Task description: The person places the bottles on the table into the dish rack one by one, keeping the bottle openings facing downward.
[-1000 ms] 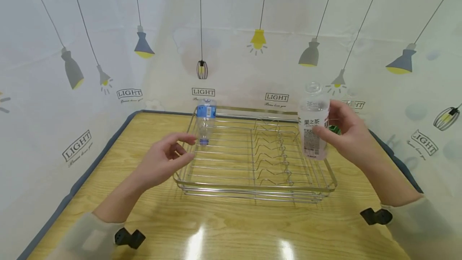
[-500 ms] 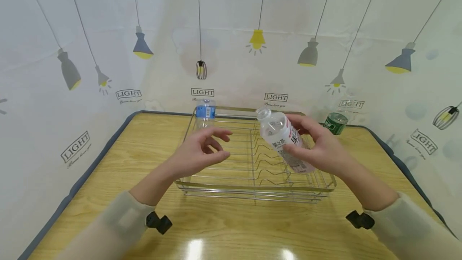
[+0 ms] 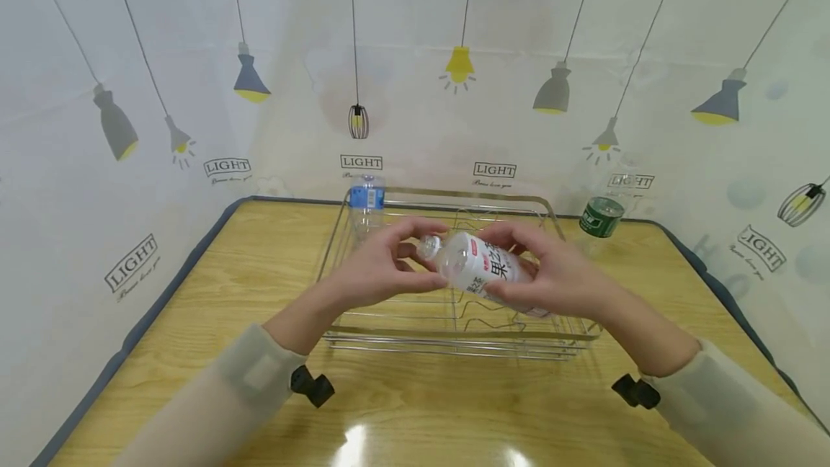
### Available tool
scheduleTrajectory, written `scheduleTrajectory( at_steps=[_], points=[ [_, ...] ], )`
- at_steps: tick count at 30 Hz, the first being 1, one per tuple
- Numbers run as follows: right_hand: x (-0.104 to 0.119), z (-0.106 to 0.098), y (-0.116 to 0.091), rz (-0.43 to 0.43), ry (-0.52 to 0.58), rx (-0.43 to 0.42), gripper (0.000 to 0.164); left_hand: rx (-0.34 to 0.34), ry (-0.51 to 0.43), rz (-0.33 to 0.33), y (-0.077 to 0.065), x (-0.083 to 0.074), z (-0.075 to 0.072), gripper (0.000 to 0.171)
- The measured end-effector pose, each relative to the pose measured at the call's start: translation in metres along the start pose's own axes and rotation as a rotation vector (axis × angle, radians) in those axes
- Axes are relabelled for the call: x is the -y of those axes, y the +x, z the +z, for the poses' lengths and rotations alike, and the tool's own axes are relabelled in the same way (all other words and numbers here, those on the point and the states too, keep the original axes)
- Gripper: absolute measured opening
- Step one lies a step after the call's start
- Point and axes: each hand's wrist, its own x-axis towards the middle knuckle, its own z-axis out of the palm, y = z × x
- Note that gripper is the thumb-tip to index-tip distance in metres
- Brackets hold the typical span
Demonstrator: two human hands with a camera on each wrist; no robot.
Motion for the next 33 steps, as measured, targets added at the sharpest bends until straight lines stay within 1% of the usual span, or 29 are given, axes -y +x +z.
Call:
scheduleTrajectory(
  at_steps=[4, 7, 11, 17, 21, 23, 26, 28, 30, 33],
  points=[
    [-0.002, 0.003, 0.002, -0.035, 0.006, 0.034, 0.053, -0.007, 0.034, -0.007, 0.000, 0.002, 0.004, 0.064],
    [-0.003, 0.005, 0.003, -0.053, -0.008, 0.032, 0.051, -0.019, 0.068, -0.020, -0.001, 0.004, 0.007, 0.063],
    [-0.003, 0.007, 0.002, -0.052, -0.019, 0.036, 0.052, -0.025, 0.096, -0.031, -0.003, 0.006, 0.009, 0.064],
    [-0.002, 0.007, 0.001, -0.039, 0.004, 0.058, 0.056, -0.016, 0.107, -0.035, -0.005, 0.005, 0.009, 0.064],
    [-0.003, 0.003, -0.001, 0.015, 0.068, 0.053, 0.060, -0.025, 0.090, -0.051, -0.006, 0.008, 0.006, 0.065],
    [-0.004, 0.000, -0.003, 0.027, 0.076, 0.036, 0.063, -0.034, 0.063, -0.063, -0.007, 0.010, 0.003, 0.065],
    [-0.008, -0.006, -0.005, 0.019, 0.027, -0.002, 0.064, -0.046, 0.013, -0.076, -0.009, 0.014, -0.001, 0.066],
    [-0.011, -0.009, -0.008, 0.010, -0.029, -0.034, 0.065, -0.043, -0.027, -0.082, -0.011, 0.015, -0.004, 0.067],
    [-0.014, -0.011, -0.010, 0.011, -0.062, -0.054, 0.065, -0.040, -0.057, -0.081, -0.012, 0.017, -0.006, 0.068],
    [-0.019, -0.014, -0.012, 0.010, -0.067, -0.073, 0.065, -0.047, -0.075, -0.078, -0.014, 0.019, -0.010, 0.068]
  ],
)
